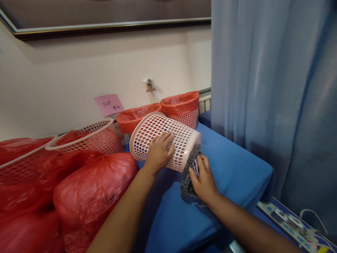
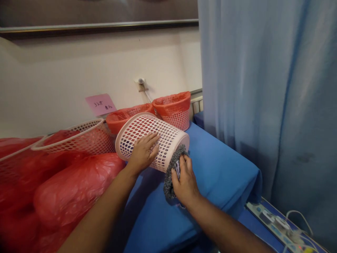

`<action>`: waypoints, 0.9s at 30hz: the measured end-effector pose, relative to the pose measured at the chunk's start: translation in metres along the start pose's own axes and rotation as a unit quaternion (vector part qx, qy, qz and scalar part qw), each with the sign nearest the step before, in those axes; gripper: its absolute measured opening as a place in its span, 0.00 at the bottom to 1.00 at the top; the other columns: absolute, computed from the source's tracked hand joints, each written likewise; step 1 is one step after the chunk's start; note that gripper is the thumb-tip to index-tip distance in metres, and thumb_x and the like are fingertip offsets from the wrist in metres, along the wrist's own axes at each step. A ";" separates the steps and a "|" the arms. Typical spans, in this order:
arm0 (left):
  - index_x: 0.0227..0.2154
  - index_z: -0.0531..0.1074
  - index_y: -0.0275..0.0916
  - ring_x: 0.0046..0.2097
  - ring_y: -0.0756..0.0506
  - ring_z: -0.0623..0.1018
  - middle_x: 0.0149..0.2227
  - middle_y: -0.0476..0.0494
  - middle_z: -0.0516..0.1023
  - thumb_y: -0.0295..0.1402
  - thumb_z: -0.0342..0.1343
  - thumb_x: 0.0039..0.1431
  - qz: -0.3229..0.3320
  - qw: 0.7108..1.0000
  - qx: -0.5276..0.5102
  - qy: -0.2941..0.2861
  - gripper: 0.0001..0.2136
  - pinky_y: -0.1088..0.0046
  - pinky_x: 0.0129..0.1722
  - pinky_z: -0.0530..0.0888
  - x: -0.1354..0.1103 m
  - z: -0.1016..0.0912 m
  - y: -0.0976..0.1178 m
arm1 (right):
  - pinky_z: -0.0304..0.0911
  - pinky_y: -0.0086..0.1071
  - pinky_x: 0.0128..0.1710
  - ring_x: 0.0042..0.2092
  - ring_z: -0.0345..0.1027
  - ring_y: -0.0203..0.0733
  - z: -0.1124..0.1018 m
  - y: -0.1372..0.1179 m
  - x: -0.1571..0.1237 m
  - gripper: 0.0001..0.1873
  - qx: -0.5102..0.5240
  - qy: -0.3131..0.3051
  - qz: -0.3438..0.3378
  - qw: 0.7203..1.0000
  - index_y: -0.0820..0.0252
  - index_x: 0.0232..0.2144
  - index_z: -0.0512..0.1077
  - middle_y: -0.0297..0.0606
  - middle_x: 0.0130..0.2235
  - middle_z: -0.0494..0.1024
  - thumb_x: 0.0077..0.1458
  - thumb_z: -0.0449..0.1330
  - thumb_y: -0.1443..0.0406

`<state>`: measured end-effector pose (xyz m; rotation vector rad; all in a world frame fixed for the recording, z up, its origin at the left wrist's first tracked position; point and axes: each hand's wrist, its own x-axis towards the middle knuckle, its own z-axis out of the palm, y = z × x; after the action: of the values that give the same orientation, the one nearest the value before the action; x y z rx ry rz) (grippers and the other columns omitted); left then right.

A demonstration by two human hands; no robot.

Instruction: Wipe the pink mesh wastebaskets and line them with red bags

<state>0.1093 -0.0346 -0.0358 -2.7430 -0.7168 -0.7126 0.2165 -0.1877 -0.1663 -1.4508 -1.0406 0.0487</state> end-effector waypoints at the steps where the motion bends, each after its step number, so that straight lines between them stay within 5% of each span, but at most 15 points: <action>1: 0.58 0.71 0.40 0.64 0.38 0.69 0.62 0.41 0.73 0.35 0.50 0.67 0.000 1.000 0.000 0.000 0.19 0.52 0.63 0.63 0.000 0.000 0.000 | 0.62 0.51 0.62 0.61 0.63 0.53 0.005 0.006 -0.005 0.30 -0.007 -0.012 0.020 1.000 0.61 0.64 0.60 0.52 0.59 0.66 0.62 0.53 0.60; 6: 0.58 0.71 0.40 0.64 0.38 0.69 0.62 0.40 0.73 0.35 0.50 0.67 0.001 1.000 -0.001 -0.001 0.19 0.52 0.64 0.63 -0.001 0.000 0.000 | 0.69 0.53 0.54 0.48 0.72 0.52 0.006 0.029 -0.010 0.23 0.027 -0.064 0.124 0.990 0.59 0.55 0.70 0.46 0.45 0.75 0.59 0.54 0.59; 10: 0.59 0.71 0.41 0.65 0.38 0.69 0.62 0.41 0.73 0.34 0.50 0.67 -0.001 1.000 -0.001 0.002 0.19 0.52 0.64 0.63 -0.001 0.001 0.000 | 0.61 0.50 0.62 0.59 0.64 0.51 -0.013 0.004 0.017 0.31 0.023 0.016 0.039 0.999 0.58 0.64 0.60 0.48 0.57 0.68 0.61 0.55 0.58; 13: 0.59 0.71 0.41 0.65 0.38 0.69 0.62 0.41 0.73 0.35 0.50 0.67 -0.003 1.000 -0.003 0.003 0.19 0.52 0.64 0.62 -0.001 0.002 0.000 | 0.59 0.49 0.63 0.63 0.60 0.51 -0.009 -0.006 0.025 0.32 -0.003 0.021 -0.010 1.000 0.60 0.66 0.57 0.52 0.61 0.63 0.62 0.54 0.59; 20: 0.59 0.71 0.42 0.65 0.38 0.69 0.63 0.41 0.73 0.35 0.49 0.67 -0.009 1.000 -0.008 -0.003 0.19 0.51 0.63 0.63 -0.002 -0.001 0.001 | 0.68 0.49 0.54 0.47 0.71 0.50 0.008 0.035 0.003 0.24 0.033 -0.064 0.148 0.986 0.60 0.55 0.70 0.44 0.44 0.76 0.58 0.54 0.59; 24: 0.59 0.71 0.44 0.65 0.38 0.68 0.63 0.42 0.73 0.34 0.49 0.67 -0.013 1.000 -0.013 -0.005 0.19 0.52 0.64 0.62 -0.002 -0.001 0.002 | 0.61 0.52 0.61 0.59 0.64 0.52 -0.010 0.016 0.028 0.30 0.002 0.021 0.061 0.998 0.60 0.63 0.62 0.50 0.57 0.68 0.61 0.54 0.58; 27: 0.59 0.71 0.44 0.65 0.38 0.68 0.63 0.42 0.73 0.35 0.49 0.67 -0.017 1.000 -0.017 -0.007 0.19 0.51 0.64 0.62 -0.002 -0.001 0.002 | 0.57 0.50 0.64 0.64 0.58 0.52 -0.012 0.008 0.048 0.32 -0.018 0.026 -0.014 0.999 0.60 0.66 0.58 0.51 0.62 0.62 0.60 0.54 0.60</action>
<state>0.1083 -0.0374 -0.0359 -2.7750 -0.7623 -0.7188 0.2563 -0.1670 -0.1440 -1.4629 -1.0237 -0.0279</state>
